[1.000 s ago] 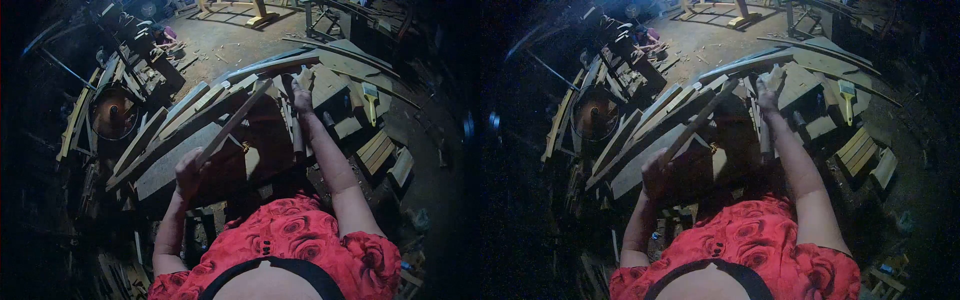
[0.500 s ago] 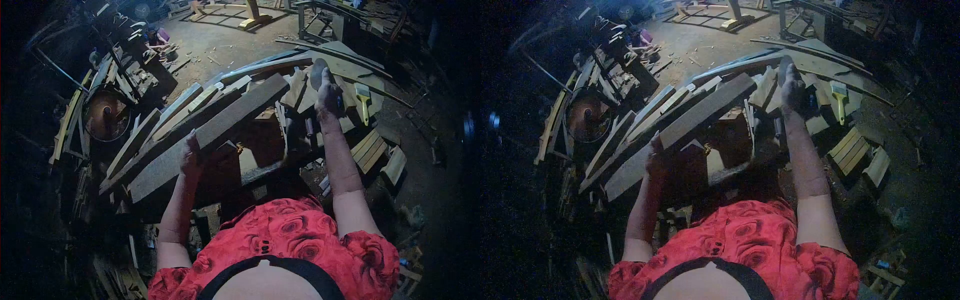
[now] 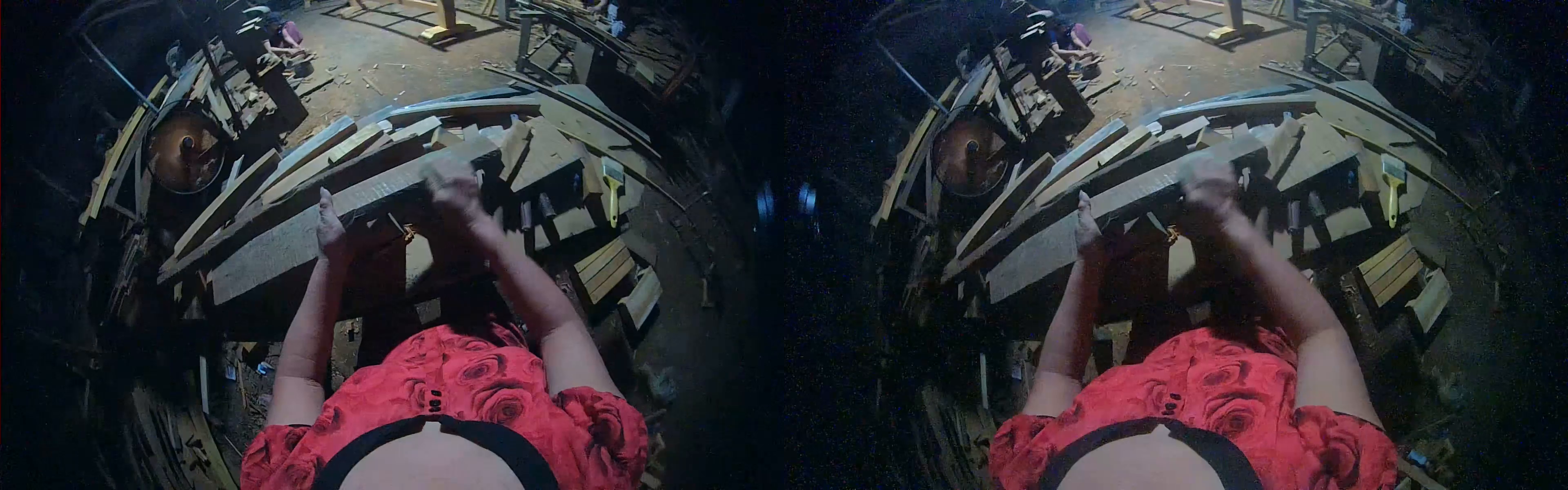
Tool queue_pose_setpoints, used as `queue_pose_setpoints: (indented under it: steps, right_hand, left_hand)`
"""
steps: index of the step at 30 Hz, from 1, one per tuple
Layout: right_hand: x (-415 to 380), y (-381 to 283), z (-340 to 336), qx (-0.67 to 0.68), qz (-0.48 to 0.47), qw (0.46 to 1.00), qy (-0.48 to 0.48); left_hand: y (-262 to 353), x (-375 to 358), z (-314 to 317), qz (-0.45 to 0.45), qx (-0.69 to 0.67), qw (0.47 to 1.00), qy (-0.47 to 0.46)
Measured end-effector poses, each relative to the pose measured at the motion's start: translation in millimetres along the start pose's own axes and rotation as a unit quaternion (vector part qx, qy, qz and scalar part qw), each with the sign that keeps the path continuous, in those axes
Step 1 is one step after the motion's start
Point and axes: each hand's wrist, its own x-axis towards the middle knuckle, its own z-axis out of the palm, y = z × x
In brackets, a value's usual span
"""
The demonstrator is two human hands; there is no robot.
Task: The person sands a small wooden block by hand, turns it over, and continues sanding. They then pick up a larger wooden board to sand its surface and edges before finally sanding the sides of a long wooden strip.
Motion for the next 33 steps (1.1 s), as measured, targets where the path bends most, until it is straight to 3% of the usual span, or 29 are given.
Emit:
queue_pose_setpoints:
  steps: [1,3,4,7,8,9,10,11,12,13,14,17,18,19,20,21,22,23,25,27,28,29,30,31,32,33]
  right_hand:
    - [2.2,-16.3,23.3,0.139,-0.062,0.987,0.044]
    - [-1.7,-63.5,41.9,0.211,-0.140,0.959,0.129]
    - [-5.7,-84.8,35.1,0.146,-0.158,0.961,0.172]
    - [2.3,-77.1,35.4,0.162,-0.221,0.929,0.249]
    - [8.1,-53.6,36.8,0.296,-0.209,0.920,0.148]
    - [11.2,-27.4,47.0,0.286,-0.127,0.944,0.104]
    - [9.7,-4.4,30.7,0.312,-0.019,0.948,0.061]
    - [15.7,32.6,41.1,0.233,0.004,0.964,0.130]
    - [18.6,76.5,51.9,0.178,0.029,0.977,0.117]
    - [21.5,120.1,62.6,0.122,0.052,0.986,0.102]
    - [22.8,128.1,45.1,0.105,0.165,0.980,0.035]
    - [27.4,116.4,42.3,0.088,0.239,0.967,0.027]
    - [30.8,107.4,60.9,0.040,0.150,0.986,0.059]
    - [35.6,92.3,82.2,-0.007,0.060,0.994,0.093]
    - [35.8,57.3,82.8,0.151,-0.014,0.977,0.150]
    - [31.7,10.2,73.2,0.305,-0.085,0.927,0.202]
    - [27.0,-34.6,53.7,0.265,-0.055,0.954,0.130]
    - [26.5,-65.8,46.3,0.220,-0.057,0.972,0.056]
    - [16.6,-102.2,48.8,0.150,-0.127,0.967,0.163]
    - [15.4,-91.3,46.8,0.174,-0.137,0.966,0.136]
    - [14.8,-81.0,45.8,0.195,-0.154,0.963,0.103]
    - [16.3,-60.6,55.5,0.246,-0.103,0.963,0.051]
    - [23.2,-34.7,52.6,0.275,-0.068,0.959,0.031]
    - [20.1,-9.2,45.9,0.327,-0.023,0.941,0.084]
    - [22.1,31.2,51.1,0.309,-0.041,0.940,0.141]
    - [23.3,64.9,48.5,0.242,0.058,0.964,0.092]
  left_hand:
    - [-2.2,-0.5,0.0,0.004,-0.004,1.000,0.029]
    - [-3.8,-2.5,-2.2,-0.009,0.003,1.000,0.029]
    - [-3.3,-2.6,-2.6,-0.020,0.011,0.999,0.027]
    - [0.8,-4.5,-7.3,-0.050,0.036,0.998,0.024]
    - [2.4,-7.8,-7.5,-0.050,0.036,0.998,0.026]
    - [3.4,-12.9,-5.3,0.049,0.180,0.982,0.032]
    - [-3.0,-4.4,-8.5,0.026,0.107,0.992,0.065]
    - [-9.5,4.1,-11.9,0.009,0.031,0.994,0.101]
    - [-15.0,4.3,-17.1,0.009,0.028,0.994,0.105]
    - [-19.4,3.9,-21.1,0.072,0.122,0.985,0.103]
    - [-22.1,3.6,-23.8,0.135,0.215,0.962,0.099]
    - [-18.5,1.9,-26.1,0.284,0.440,0.848,0.087]
    - [-16.0,1.7,-26.9,0.312,0.482,0.814,0.089]
    - [-8.1,2.5,-21.1,0.166,0.306,0.934,0.085]
    - [-4.2,1.6,-18.6,0.011,0.109,0.991,0.075]
    - [-10.8,0.3,-24.7,0.012,0.113,0.990,0.081]
    - [-24.5,1.0,-35.6,0.260,0.395,0.875,0.101]
    - [-35.9,4.1,-45.8,0.468,0.616,0.625,0.100]
    - [-42.6,13.7,-62.1,0.457,0.633,0.618,0.093]
    - [-47.2,18.7,-74.5,0.526,0.710,0.448,0.137]
    - [-43.4,18.7,-70.4,0.527,0.711,0.446,0.133]
    - [-35.2,16.8,-59.5,0.429,0.619,0.649,0.107]
    - [-27.9,14.1,-49.0,0.305,0.487,0.815,0.076]
    - [-26.1,13.3,-46.0,0.236,0.408,0.880,0.051]
    - [-24.3,12.6,-43.2,0.165,0.323,0.931,0.041]
    - [-24.2,13.6,-41.9,0.135,0.282,0.948,0.065]
